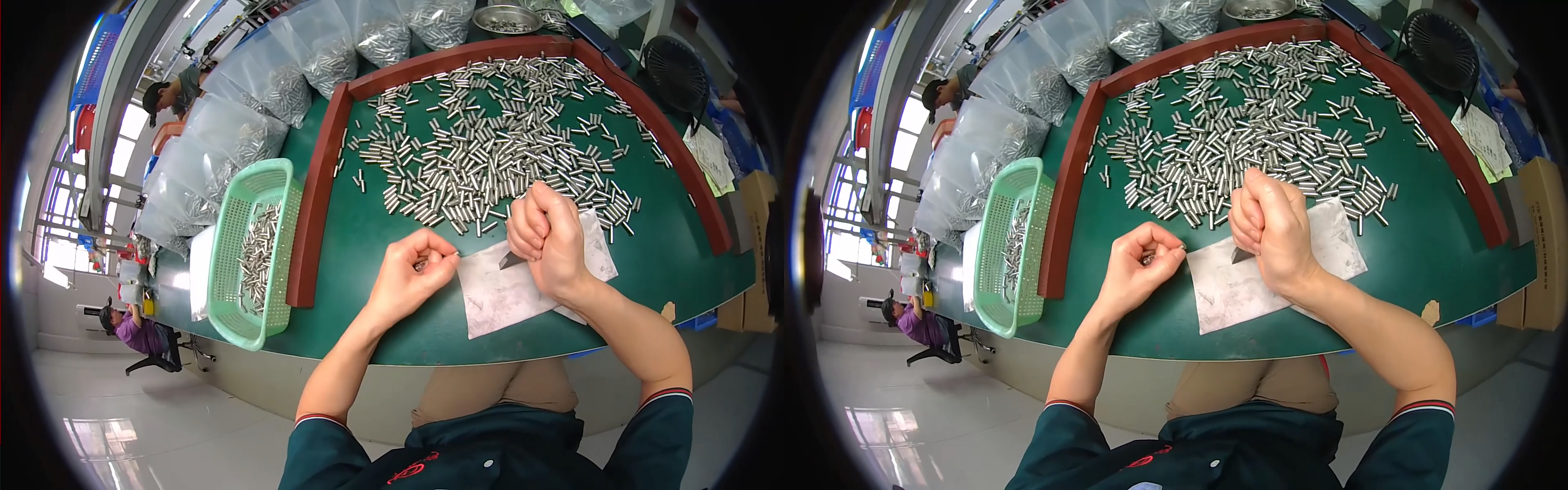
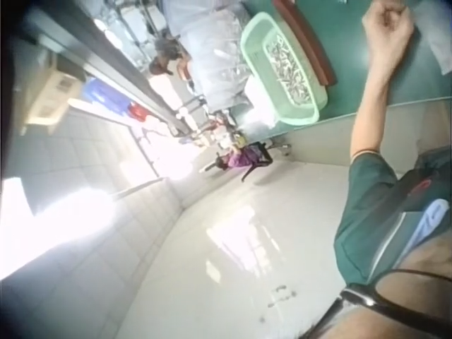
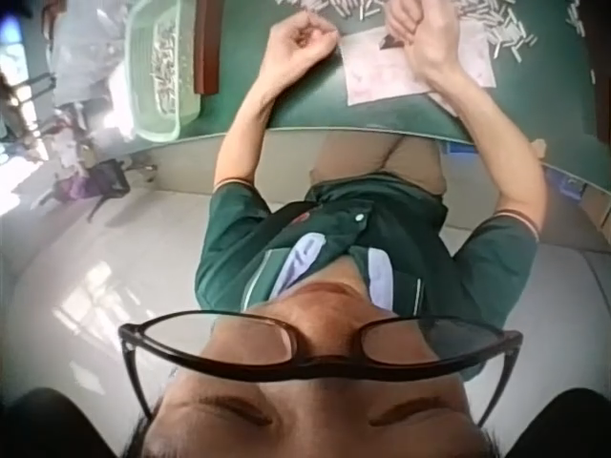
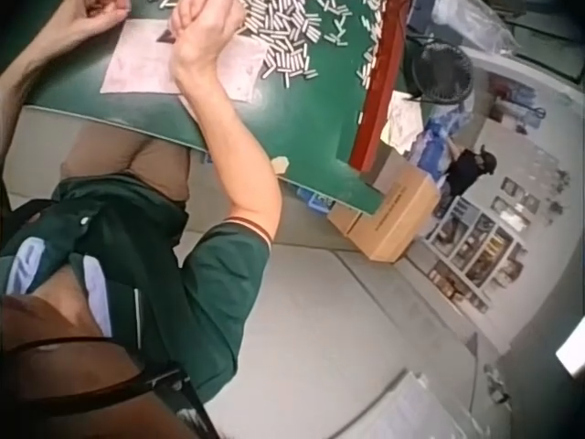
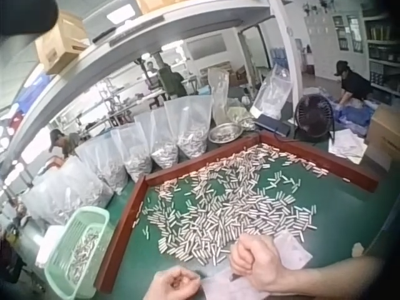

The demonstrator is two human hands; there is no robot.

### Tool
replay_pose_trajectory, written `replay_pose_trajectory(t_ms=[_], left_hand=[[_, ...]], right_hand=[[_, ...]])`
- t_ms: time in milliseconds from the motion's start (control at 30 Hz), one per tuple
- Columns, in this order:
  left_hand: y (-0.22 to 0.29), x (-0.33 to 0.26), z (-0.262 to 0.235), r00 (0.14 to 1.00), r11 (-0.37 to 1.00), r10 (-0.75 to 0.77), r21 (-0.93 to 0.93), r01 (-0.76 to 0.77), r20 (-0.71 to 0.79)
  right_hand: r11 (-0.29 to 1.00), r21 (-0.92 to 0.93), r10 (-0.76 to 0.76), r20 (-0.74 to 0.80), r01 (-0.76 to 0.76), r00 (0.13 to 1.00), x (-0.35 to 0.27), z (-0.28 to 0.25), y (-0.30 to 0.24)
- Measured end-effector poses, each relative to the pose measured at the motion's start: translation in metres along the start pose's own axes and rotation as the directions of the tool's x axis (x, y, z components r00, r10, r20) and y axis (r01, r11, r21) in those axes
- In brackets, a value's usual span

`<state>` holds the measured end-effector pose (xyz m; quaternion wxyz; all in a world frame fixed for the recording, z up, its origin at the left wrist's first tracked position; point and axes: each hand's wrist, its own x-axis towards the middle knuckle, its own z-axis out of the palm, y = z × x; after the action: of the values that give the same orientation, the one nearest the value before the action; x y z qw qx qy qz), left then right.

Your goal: Inspecting and sorting small cylindrical metal components at a factory workbench using a handheld tool.

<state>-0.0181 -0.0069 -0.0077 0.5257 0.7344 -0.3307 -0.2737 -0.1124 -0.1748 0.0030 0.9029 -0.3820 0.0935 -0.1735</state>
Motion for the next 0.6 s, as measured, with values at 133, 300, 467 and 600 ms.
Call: replay_pose_trajectory(t_ms=[133, 300, 467, 600], left_hand=[[0.008, -0.004, 0.016, 0.988, 0.904, 0.143, 0.4, -0.153, 0.055], [0.005, -0.004, 0.024, 0.98, 0.887, 0.199, 0.424, -0.181, 0.002], [0.005, -0.003, 0.027, 0.984, 0.899, 0.176, 0.406, -0.165, 0.01], [0.004, -0.004, 0.024, 0.987, 0.893, 0.16, 0.424, -0.15, 0.014]], right_hand=[[0.998, 0.045, -0.039, 0.035, 0.037, 0.999, -0.003, -0.001, 0.003], [0.99, 0.06, -0.137, 0.099, 0.131, 0.986, -0.011, 0.005, 0.009], [0.991, -0.004, -0.135, 0.063, 0.135, 0.989, -0.009, 0.003, 0.013], [0.993, 0.025, -0.114, 0.074, 0.112, 0.991, -0.007, 0.004, 0.015]])
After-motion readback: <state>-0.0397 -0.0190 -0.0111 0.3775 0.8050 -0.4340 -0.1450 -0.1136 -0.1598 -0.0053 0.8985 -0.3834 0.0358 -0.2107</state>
